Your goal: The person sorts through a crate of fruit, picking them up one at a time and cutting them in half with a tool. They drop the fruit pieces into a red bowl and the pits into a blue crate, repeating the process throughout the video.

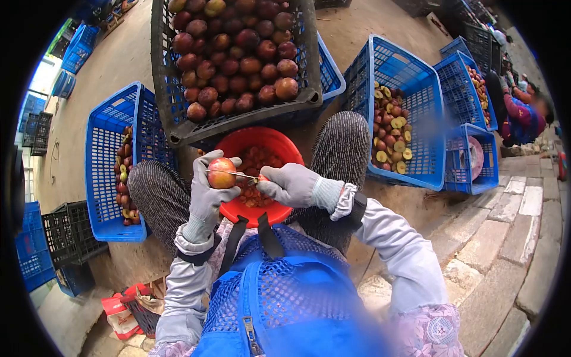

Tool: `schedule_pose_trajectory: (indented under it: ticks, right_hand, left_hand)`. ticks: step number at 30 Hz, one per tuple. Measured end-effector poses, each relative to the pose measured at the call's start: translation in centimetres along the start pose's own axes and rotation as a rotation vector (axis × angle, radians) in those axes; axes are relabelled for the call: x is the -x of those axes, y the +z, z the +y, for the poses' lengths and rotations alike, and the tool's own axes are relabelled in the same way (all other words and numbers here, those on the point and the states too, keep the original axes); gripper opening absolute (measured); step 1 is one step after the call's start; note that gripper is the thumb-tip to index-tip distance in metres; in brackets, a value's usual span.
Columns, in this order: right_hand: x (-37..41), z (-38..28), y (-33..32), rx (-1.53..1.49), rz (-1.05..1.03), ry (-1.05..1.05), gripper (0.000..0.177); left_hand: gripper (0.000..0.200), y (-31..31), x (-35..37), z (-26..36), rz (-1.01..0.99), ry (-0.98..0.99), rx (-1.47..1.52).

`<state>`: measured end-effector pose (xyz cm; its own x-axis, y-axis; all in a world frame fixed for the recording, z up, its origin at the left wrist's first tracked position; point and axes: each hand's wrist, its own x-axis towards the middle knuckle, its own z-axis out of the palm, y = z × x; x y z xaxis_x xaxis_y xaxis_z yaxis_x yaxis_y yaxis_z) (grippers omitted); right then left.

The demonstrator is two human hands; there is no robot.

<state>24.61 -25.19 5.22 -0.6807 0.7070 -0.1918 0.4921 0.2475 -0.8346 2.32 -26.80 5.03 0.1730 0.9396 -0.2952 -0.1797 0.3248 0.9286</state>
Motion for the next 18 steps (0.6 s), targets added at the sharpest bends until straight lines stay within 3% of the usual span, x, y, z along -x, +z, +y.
schedule_pose_trajectory:
  ticks: [4,7,10,16,18]
  right_hand:
    - [0.3,0.2,0.0,0.021,0.038,-0.025,0.026]
    - [0.4,0.2,0.2,0.073,0.025,-0.030,0.027]
    - [0.0,0.1,-0.1,0.152,0.005,-0.020,0.027]
    - [0.5,-2.2,-1.4,0.254,-0.012,0.120,0.031]
    - [1.7,-2.9,-2.6,0.288,-0.017,0.158,0.033]
  left_hand:
    - [0.064,-0.2,0.5,1.5,-0.073,-0.040,0.230]
    - [0.062,-0.5,0.5,1.8,-0.072,-0.060,0.240]
    - [0.063,-0.5,-0.1,0.8,0.024,0.070,-0.151]
    - [0.064,-0.1,-0.6,2.1,0.101,-0.002,-0.474]
    - [0.061,-2.0,-1.2,1.1,0.205,0.151,-0.534]
